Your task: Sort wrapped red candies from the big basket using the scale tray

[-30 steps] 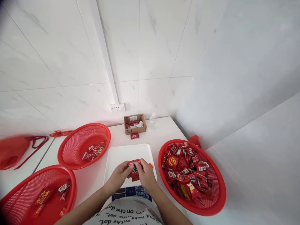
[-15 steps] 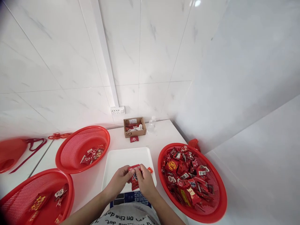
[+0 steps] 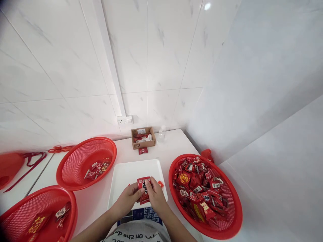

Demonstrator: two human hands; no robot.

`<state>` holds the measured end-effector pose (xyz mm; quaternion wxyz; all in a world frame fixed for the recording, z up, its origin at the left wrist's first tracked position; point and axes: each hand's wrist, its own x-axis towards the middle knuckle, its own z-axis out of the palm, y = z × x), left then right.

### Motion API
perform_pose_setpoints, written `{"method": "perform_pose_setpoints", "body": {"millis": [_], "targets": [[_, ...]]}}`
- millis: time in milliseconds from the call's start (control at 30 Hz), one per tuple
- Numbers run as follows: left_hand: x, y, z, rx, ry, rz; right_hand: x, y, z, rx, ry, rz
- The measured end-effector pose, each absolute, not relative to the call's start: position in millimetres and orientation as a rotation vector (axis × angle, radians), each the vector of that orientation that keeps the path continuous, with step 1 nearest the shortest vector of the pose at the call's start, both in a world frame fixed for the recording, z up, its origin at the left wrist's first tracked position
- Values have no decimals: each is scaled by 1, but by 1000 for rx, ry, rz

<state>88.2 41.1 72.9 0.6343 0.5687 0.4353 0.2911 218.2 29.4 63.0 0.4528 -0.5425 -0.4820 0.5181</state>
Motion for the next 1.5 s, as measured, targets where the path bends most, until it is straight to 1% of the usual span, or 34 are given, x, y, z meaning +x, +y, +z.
{"method": "perform_pose_setpoints", "body": {"millis": [133, 233, 533, 933, 1233, 1367, 1500], "targets": [[85, 46, 76, 1230, 1027, 743, 222, 27, 68, -1265, -1180, 1480], [82, 48, 77, 1210, 1029, 745, 225, 26, 68, -1250, -1268, 1538], [78, 47, 74, 1301, 1031, 624, 221, 27, 63, -1309, -1302, 1477], [82, 48, 88, 1164, 791, 664, 220, 25, 64, -1239, -1360, 1521], [79, 46, 77, 1405, 940, 584, 222, 30, 61, -1320, -1267, 1420], [79, 46, 68, 1372, 1056, 598, 222, 30, 56, -1283, -1297, 1448], [81, 46, 64, 1324, 1038, 566, 223, 30, 52, -1275, -1333, 1418]]}}
